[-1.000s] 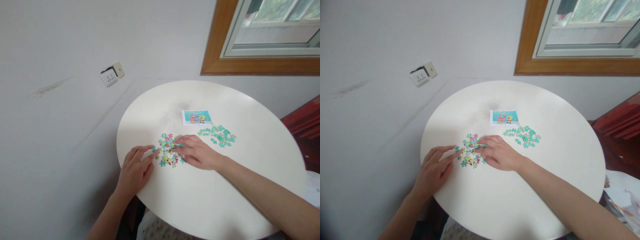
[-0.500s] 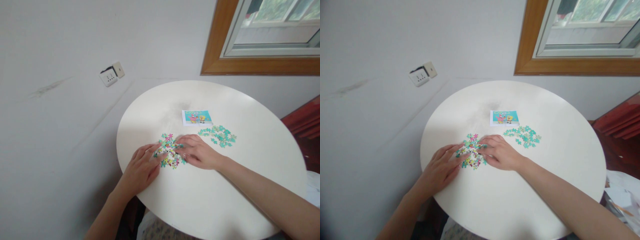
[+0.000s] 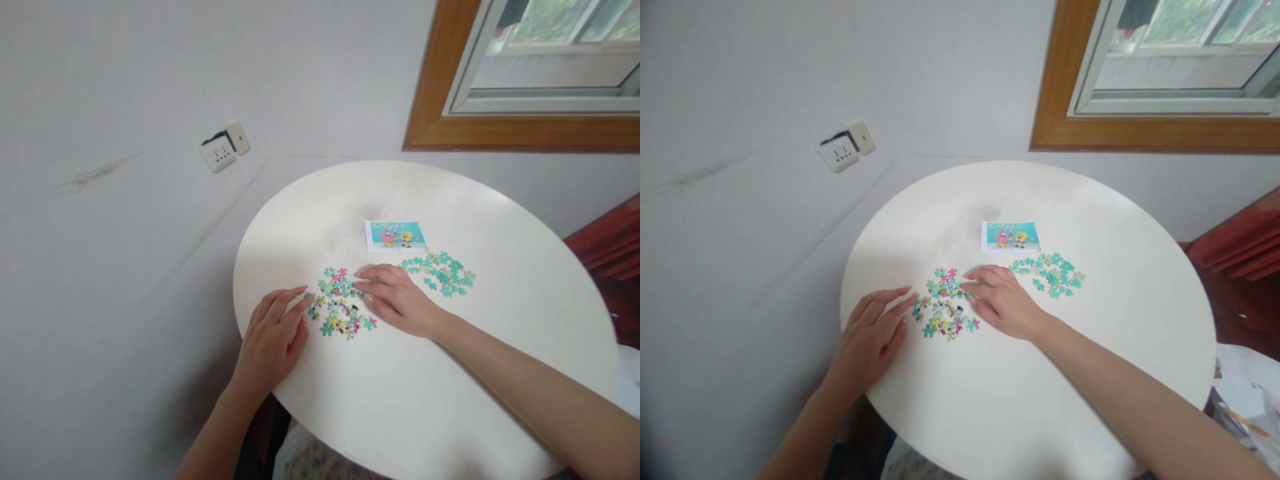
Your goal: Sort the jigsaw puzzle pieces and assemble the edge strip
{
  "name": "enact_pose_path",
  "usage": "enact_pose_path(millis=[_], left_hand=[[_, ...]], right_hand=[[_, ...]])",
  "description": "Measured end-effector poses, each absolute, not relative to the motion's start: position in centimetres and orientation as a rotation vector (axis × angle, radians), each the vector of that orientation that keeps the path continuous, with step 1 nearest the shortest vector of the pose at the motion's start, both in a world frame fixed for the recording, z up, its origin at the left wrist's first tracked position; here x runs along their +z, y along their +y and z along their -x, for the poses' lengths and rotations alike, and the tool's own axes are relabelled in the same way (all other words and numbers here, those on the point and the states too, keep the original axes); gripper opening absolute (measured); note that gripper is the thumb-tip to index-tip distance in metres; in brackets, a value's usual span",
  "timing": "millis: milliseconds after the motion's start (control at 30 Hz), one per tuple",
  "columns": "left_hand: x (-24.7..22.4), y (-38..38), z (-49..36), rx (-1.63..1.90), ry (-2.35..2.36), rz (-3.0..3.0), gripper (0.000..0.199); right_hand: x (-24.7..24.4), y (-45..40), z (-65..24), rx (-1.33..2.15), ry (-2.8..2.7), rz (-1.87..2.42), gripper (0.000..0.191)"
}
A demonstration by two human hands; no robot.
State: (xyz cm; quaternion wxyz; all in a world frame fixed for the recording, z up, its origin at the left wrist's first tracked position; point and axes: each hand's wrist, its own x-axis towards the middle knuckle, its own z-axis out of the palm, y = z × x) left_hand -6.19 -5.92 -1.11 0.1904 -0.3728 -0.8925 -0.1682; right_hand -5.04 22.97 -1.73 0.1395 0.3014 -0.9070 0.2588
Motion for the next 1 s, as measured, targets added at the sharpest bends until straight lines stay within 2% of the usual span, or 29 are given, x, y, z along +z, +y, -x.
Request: enact_pose_path(millis=[267,467,700,1000], left_hand=[[-1.02,-5.58,6.29,-0.408,-2.574,1.072,0.044],[-1.37,-5.01,6.98,-0.274,-2.607,1.192,0.048],[-1.35,-5.15,6.87,-0.250,-2.584,1.192,0.044],[-1.64,-4.99,7.11,-0.212,-2.609,1.181,0.051]], right_hand=[[-1.58,22.65,4.82,0.600,-2.687,-0.855,0.045],[-1.53,22.56,4.68,0.523,-2.726,-0.899,0.043],[-1.62,22.73,4.79,0.580,-2.729,-0.875,0.039],[-1.84,22.62,5.16,0.655,-2.681,-0.801,0.040]])
